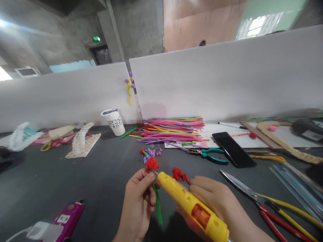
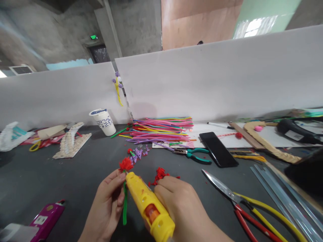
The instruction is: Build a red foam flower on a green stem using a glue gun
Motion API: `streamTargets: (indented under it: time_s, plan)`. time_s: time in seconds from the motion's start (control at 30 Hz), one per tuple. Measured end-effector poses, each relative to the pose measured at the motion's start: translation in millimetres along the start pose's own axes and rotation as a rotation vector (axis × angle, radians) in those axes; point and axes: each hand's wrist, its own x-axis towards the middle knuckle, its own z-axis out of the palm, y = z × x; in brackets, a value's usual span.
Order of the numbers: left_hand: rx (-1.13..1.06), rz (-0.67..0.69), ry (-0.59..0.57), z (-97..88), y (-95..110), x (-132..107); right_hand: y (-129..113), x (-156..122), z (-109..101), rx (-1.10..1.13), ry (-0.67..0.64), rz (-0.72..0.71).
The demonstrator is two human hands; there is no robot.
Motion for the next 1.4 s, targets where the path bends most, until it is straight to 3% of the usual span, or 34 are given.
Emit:
streamTargets:
  time_s: [0.27,0.73,0.9,0.97,1.1,1.23,1.4]
  plan:
    - [-0.028,-0.016,0.008,0.1,-0.5,0.7,0.5,-1.1,4.2,-0.023,0.093,-0.018]
    - [0.017,0.008,0.016,-1.1,0.1,1.8,0.8,0.8,3.3,0.007,0.093,0.002]
    - [0.096,0.102,0.06,-6.2,7.1,10.7,3.6,1.4,5.2,0.088,-0.021,0.115]
    - [0.109,0.24,0.101,-10.9,11.8,17.7,5.1,1.7,10.2,0.134,-0.116,0.188]
    - [0.117,0.311,0.112,-18.1,14.9,30.9,3.6,3.6,27.6,0.275,-0.347,0.332]
    - [0.125,0.315,0.067,-17.0,4.9,36.4,-2.6,1.8,48.5,0.338,-0.447,0.3]
    - [0.13,0.3,0.02,-14.3,-1.9,37.8,-3.6,-3.6,65.1,0.328,-0.448,0.267]
